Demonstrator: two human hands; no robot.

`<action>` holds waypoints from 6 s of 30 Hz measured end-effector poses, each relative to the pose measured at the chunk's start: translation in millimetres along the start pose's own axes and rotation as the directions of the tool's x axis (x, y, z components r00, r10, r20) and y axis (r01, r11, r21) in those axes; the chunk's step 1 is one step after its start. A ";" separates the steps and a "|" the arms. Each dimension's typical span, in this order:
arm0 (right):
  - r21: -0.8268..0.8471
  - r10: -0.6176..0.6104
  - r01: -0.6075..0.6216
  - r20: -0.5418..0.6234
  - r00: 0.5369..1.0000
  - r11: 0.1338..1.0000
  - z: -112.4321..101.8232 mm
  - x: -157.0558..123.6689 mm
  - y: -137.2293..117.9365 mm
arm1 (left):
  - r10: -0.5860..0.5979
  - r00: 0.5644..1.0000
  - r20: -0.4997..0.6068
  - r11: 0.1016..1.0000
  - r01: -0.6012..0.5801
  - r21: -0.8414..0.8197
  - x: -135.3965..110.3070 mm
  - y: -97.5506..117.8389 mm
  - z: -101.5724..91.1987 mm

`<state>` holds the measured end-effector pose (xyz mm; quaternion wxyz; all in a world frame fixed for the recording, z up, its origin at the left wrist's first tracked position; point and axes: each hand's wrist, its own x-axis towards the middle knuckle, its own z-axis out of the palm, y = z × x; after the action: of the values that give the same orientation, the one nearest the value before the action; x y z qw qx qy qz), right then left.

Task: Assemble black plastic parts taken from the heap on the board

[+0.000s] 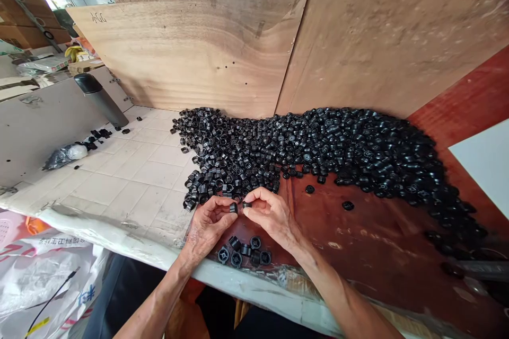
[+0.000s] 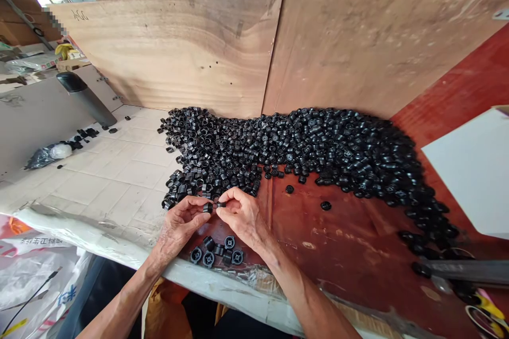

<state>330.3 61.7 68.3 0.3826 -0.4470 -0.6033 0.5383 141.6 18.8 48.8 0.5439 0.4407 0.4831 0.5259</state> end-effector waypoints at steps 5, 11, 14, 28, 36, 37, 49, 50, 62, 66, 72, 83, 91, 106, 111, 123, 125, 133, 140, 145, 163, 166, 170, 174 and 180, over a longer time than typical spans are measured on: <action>0.077 -0.016 0.019 -0.032 0.999 0.997 1.9 1.8 0.9 | 0.043 0.999 0.002 0.999 -0.043 0.016 0.7 3.7 0.2; -0.006 -0.132 0.131 -0.022 0.991 0.991 6.6 -2.1 -0.2 | 0.045 0.998 0.036 0.998 -0.044 -0.037 0.3 3.3 0.5; -0.087 -0.135 0.133 -0.010 0.991 0.987 7.3 -3.9 -4.6 | 0.049 0.998 0.031 0.998 -0.048 -0.034 -0.2 3.2 1.1; -0.317 -0.332 0.350 0.112 0.937 0.882 2.9 -4.3 -0.5 | 0.124 0.992 0.036 0.989 -0.126 0.078 -0.2 -5.3 -2.8; -0.473 -0.306 0.342 0.155 0.939 0.812 3.0 -2.3 10.8 | 0.218 0.973 0.079 0.949 -0.230 0.213 0.3 -8.0 -7.3; -0.493 -0.307 0.339 0.147 0.940 0.801 4.5 -2.1 13.0 | 0.227 0.969 0.092 0.947 -0.242 0.213 0.3 -8.2 -7.4; -0.436 -0.284 0.266 0.025 0.958 0.860 3.3 -4.1 7.4 | 0.159 0.987 0.039 0.979 -0.162 0.120 0.2 -9.6 -5.0; -0.426 -0.266 0.245 0.011 0.964 0.871 3.1 -3.9 7.6 | 0.158 0.987 0.030 0.980 -0.161 0.114 0.2 -9.4 -5.0; -0.348 -0.265 0.279 0.087 0.960 0.895 1.4 -5.7 3.4 | 0.102 0.995 0.001 0.995 -0.102 0.022 -0.5 -11.3 -6.4; -0.354 -0.275 0.284 0.078 0.958 0.891 1.0 -6.0 -0.8 | 0.099 0.995 -0.013 0.994 -0.098 0.039 -0.3 -9.9 -6.4; -0.374 -0.371 0.397 0.142 0.918 0.838 1.8 -4.9 0.6 | 0.000 1.000 0.015 0.996 0.002 -0.093 0.9 -2.6 -3.3; -0.368 -0.371 0.395 0.136 0.919 0.842 -0.4 -4.1 5.1 | -0.001 1.000 0.031 0.996 0.004 -0.085 -0.2 2.5 -2.0; -0.353 -0.363 0.384 0.126 0.923 0.853 -0.6 -3.7 4.4 | -0.002 0.999 0.040 0.994 0.006 -0.107 -0.6 2.0 -1.6; -0.305 -0.388 0.407 0.124 0.913 0.861 -0.2 -5.6 0.5 | -0.064 0.994 0.084 0.982 0.078 -0.175 -1.4 12.5 1.3; -0.284 -0.388 0.408 0.127 0.913 0.868 4.4 -6.6 1.4 | -0.050 0.994 0.100 0.996 0.057 -0.068 -1.3 9.0 -1.0; -0.106 -0.161 0.167 0.066 0.985 0.980 12.1 -7.5 3.4 | 0.036 0.997 0.069 0.988 -0.046 0.150 0.6 2.7 -1.0; -0.034 -0.033 0.036 0.078 0.996 0.999 13.4 -7.0 4.3 | 0.104 0.991 0.082 0.963 -0.120 0.241 0.8 0.5 -3.2; -0.119 0.208 -0.189 0.183 0.961 0.975 -14.1 2.4 0.2 | 0.052 0.943 0.329 0.814 -0.231 0.532 -11.3 11.1 -10.2; -0.489 -0.221 0.213 0.044 0.974 0.846 -20.2 10.6 21.6 | 0.190 0.976 0.105 0.709 -0.211 0.673 4.6 6.9 -2.0; -0.519 -0.264 0.347 0.229 0.937 0.781 -9.8 1.2 14.6 | 0.287 0.938 0.197 0.471 -0.317 0.824 23.4 -10.8 0.7; -0.015 -0.033 0.034 0.051 0.998 0.999 0.9 4.0 11.3 | 0.386 0.883 0.266 0.494 -0.442 0.749 9.4 0.3 -0.5; 0.021 -0.072 0.072 0.028 0.997 0.997 6.3 2.7 13.7 | 0.292 0.931 0.218 0.619 -0.358 0.699 2.5 0.5 -3.0; -0.005 -0.087 0.088 0.076 0.993 0.996 6.8 -0.2 8.2 | 0.145 0.986 0.081 0.829 -0.166 0.534 -10.0 -11.3 -6.7; -0.049 -0.121 0.126 0.095 0.988 0.991 3.9 -2.9 0.0 | 0.153 0.988 0.015 0.927 -0.149 0.345 -13.8 -16.8 -8.1; -0.037 -0.068 0.072 0.095 0.993 0.997 5.1 -3.3 0.8 | 0.151 0.987 0.061 0.964 -0.160 0.211 -10.1 -9.8 -10.0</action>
<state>326.6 57.1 67.0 0.3635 -0.4073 -0.6467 0.5327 133.3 7.8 38.3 0.4606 0.5450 0.4889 0.5018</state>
